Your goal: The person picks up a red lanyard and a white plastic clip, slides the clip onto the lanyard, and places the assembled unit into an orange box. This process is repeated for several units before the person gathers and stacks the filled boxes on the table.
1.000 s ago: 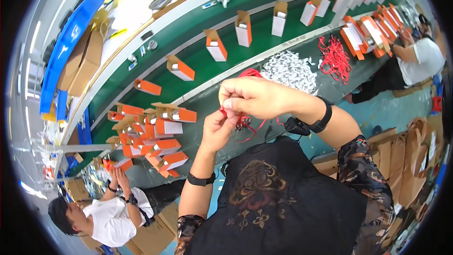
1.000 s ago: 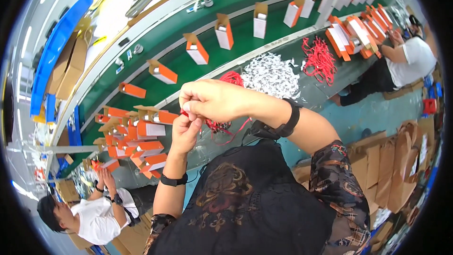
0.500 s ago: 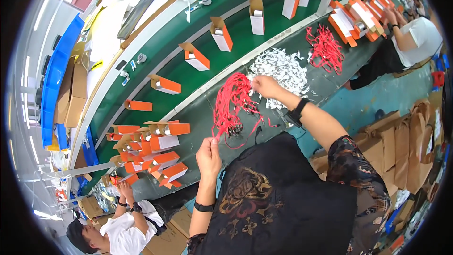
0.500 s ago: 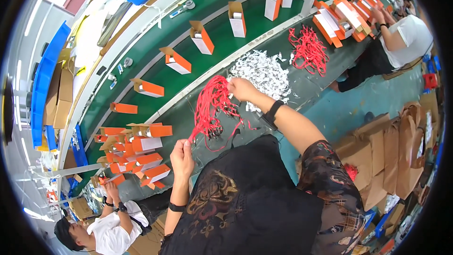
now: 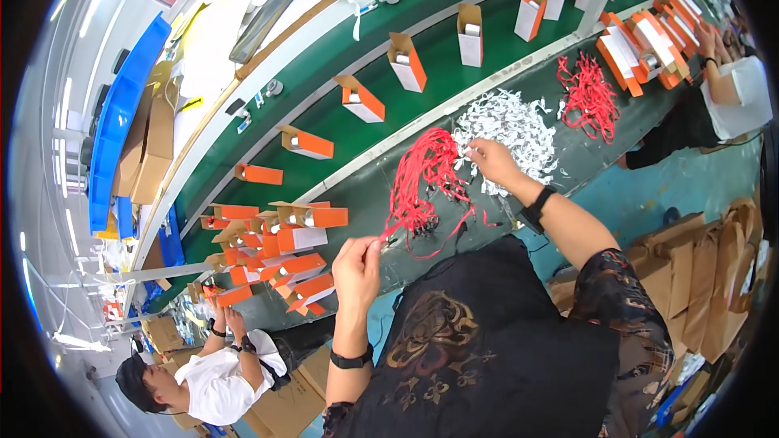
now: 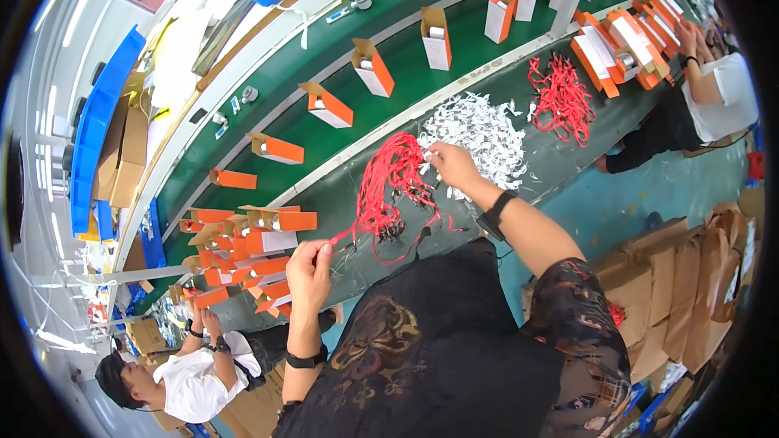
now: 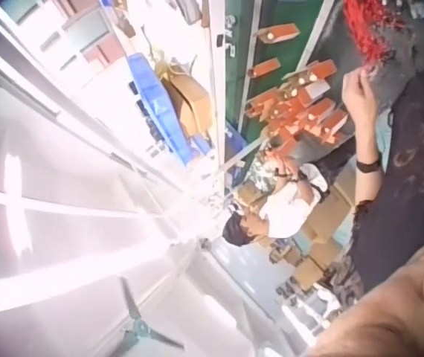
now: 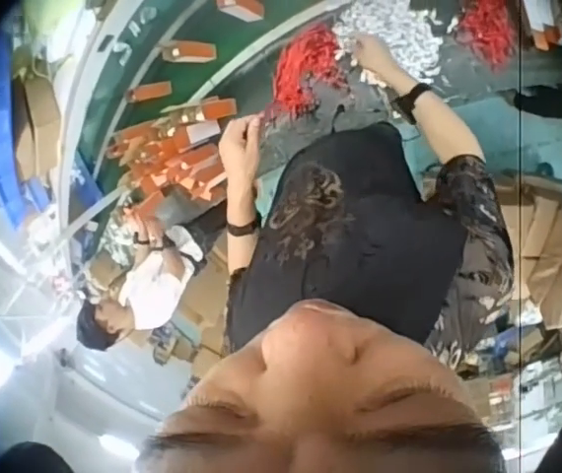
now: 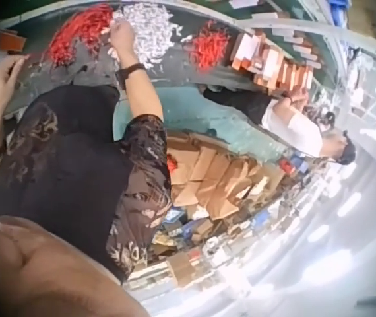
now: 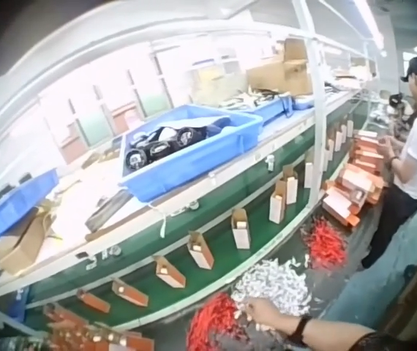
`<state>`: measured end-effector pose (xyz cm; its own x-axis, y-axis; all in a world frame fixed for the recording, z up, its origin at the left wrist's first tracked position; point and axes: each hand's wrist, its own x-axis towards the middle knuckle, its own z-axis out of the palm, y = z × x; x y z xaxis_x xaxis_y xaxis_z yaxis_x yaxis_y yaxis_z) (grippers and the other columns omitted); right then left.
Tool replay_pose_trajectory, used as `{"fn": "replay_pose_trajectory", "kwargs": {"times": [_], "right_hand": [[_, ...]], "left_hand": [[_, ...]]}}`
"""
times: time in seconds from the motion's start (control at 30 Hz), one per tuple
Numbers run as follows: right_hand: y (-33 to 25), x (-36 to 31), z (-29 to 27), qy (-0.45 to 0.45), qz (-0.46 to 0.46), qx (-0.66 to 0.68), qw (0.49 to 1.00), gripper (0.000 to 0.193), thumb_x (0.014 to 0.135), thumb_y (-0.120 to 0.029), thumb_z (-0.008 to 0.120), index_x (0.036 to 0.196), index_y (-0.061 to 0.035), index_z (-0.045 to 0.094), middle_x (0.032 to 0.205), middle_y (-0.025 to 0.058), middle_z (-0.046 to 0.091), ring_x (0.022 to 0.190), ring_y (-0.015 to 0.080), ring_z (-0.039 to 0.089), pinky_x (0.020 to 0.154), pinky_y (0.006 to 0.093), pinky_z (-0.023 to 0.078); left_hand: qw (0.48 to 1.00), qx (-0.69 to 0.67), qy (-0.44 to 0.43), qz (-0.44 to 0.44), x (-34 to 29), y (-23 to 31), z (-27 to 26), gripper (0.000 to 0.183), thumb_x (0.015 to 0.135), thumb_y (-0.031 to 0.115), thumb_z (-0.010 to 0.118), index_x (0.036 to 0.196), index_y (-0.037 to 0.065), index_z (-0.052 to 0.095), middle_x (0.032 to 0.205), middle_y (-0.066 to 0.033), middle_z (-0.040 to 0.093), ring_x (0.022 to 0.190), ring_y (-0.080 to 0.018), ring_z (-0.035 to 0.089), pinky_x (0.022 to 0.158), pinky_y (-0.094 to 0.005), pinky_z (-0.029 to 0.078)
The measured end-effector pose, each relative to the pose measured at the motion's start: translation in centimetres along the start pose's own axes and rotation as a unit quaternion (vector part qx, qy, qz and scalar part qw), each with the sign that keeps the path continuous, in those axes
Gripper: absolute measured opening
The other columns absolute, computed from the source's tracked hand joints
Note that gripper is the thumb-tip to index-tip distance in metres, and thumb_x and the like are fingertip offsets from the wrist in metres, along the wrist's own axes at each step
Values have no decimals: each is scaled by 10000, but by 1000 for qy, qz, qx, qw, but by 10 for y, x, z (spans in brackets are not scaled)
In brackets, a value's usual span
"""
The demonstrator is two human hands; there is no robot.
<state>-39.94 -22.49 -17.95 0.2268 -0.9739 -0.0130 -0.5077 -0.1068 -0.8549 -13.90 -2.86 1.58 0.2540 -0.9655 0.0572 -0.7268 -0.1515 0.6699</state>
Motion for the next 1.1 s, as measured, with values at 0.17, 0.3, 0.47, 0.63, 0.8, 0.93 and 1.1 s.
{"fn": "replay_pose_trajectory", "kwargs": {"times": [0.17,0.3,0.47,0.63,0.8,0.93,1.1], "right_hand": [[-110,-14,-15,-144,20,244,959,192,858,-141,702,1009,-66,611,776,82,630,682,187,623,637,330,494],[-173,-30,-5,-199,-252,77,944,160,898,-125,611,1026,-41,658,843,123,643,811,276,652,724,385,515],[-208,-41,-6,-354,-163,121,913,225,912,-166,590,1064,-22,673,955,162,647,904,318,641,804,406,499],[-211,-54,-5,-324,-209,139,912,287,893,-229,624,1063,-5,679,946,191,683,885,341,664,780,407,511],[-228,-73,-16,-226,-238,61,943,167,836,-194,685,924,-52,688,810,157,651,788,369,631,689,435,494],[-240,-81,-18,-378,-19,190,906,96,851,-95,708,908,-20,686,820,71,697,673,151,659,594,298,502],[-248,-69,-2,-251,-11,386,888,56,875,-19,697,903,20,669,820,31,681,702,96,637,578,230,491]], "left_hand": [[992,8,-95,87,20,25,-7,98,890,100,656,935,24,698,716,-93,570,642,-222,549,589,-319,429],[984,35,-110,139,30,36,-16,78,874,110,676,918,50,701,755,-104,606,669,-274,609,623,-346,481],[984,14,-84,159,36,36,-23,76,898,91,643,899,18,664,737,-102,567,661,-253,562,607,-343,448],[992,-19,-35,123,31,22,-22,94,905,99,636,880,9,645,738,-108,562,677,-254,574,614,-342,451],[970,-235,-51,37,25,-13,-3,90,925,119,634,922,29,636,798,-39,610,717,-146,588,646,-286,475],[793,-601,-75,-63,7,-46,38,109,962,159,614,989,54,602,880,7,608,759,-81,574,680,-248,483],[613,-766,-120,-153,-18,-14,54,234,984,218,583,1155,69,523,848,-7,599,749,-80,572,649,-253,477]]}}
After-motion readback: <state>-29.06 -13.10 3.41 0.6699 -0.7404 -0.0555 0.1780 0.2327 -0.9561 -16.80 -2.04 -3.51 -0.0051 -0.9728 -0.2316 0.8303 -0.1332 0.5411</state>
